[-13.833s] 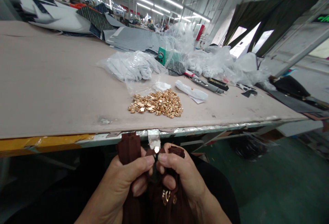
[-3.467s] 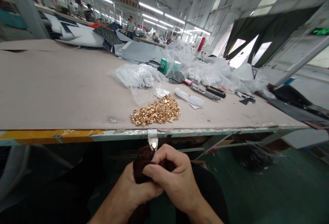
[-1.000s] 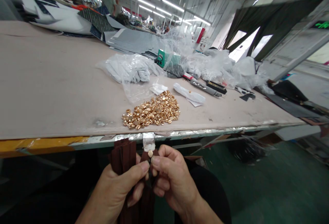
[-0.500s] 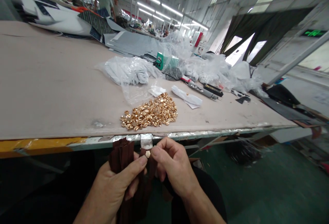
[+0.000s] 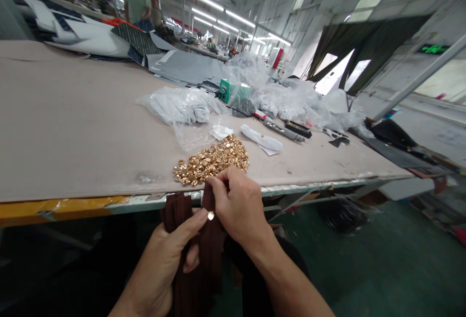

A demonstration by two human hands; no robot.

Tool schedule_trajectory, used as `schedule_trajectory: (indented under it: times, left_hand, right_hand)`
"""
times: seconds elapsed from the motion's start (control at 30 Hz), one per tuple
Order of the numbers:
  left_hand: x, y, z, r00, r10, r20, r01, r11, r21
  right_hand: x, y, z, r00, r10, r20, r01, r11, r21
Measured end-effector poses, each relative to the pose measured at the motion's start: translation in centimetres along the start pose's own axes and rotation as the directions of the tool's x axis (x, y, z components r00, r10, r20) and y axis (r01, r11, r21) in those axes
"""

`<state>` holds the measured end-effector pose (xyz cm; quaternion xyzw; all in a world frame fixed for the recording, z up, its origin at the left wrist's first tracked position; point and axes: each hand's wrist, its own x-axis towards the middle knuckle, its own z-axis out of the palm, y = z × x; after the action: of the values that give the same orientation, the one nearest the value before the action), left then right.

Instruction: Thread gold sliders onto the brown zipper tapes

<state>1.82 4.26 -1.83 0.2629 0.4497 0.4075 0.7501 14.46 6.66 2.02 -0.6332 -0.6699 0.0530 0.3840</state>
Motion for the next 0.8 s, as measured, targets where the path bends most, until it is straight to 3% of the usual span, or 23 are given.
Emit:
schedule_trajectory:
  times: [0.07,0.17,0.3,0.37,0.43,0.53,0.63,0.7,0.8]
  left_hand:
    - [0.0,0.2,0.3,0.999,-0.008,-0.036,0.009,1.0,0.02]
    - [0.1,0.2,0.5,0.997,0.004,-0.079,0.001,0.997,0.071]
    - [-0.2,-0.7,0.5,1.0,0.016,-0.002,-0.016,0.997,0.073]
    - [-0.4,-1.3,0.4,0.998,0.034,0.048,-0.036,0.998,0.058]
    - [-0.6,-1.7,0.1,0.997,0.05,0.061,-0.052,0.998,0.036]
    - [-0.9,-1.3,-0.5,0.999,0.044,0.03,-0.044,0.999,-0.012]
    - [-1.0,-0.6,-0.9,0.999,0.042,-0.021,-0.042,0.998,-0.039]
    - [-0.9,-0.2,-1.0,0.998,0.048,-0.045,-0.05,0.998,-0.038]
    - [-1.0,0.0,-1.2,0.998,0.051,-0.037,-0.052,0.998,-0.034]
  right_hand:
    - [1.2,-0.1,0.2,0.999,0.001,-0.041,-0.002,1.0,-0.018]
    - [1.7,-0.2,0.2,0.999,0.042,-0.007,-0.039,0.976,0.214]
    - [0.5,-0.2,-0.2,0.97,0.115,0.216,-0.222,0.787,0.576]
    - [-0.1,-0.1,-0.7,0.949,0.137,0.283,-0.293,0.715,0.635]
    - [-0.4,-0.1,-1.0,0.944,0.173,0.281,-0.319,0.698,0.642]
    - [-0.2,-0.6,-1.0,0.948,0.179,0.264,-0.295,0.81,0.507]
    - [0.3,-1.4,-0.2,0.974,0.006,0.225,-0.049,0.981,0.186]
    - [0.6,-1.8,0.5,0.972,-0.08,0.22,0.085,0.996,-0.01]
    - [1.2,-2.0,1.0,0.963,-0.074,0.261,0.11,0.986,-0.127]
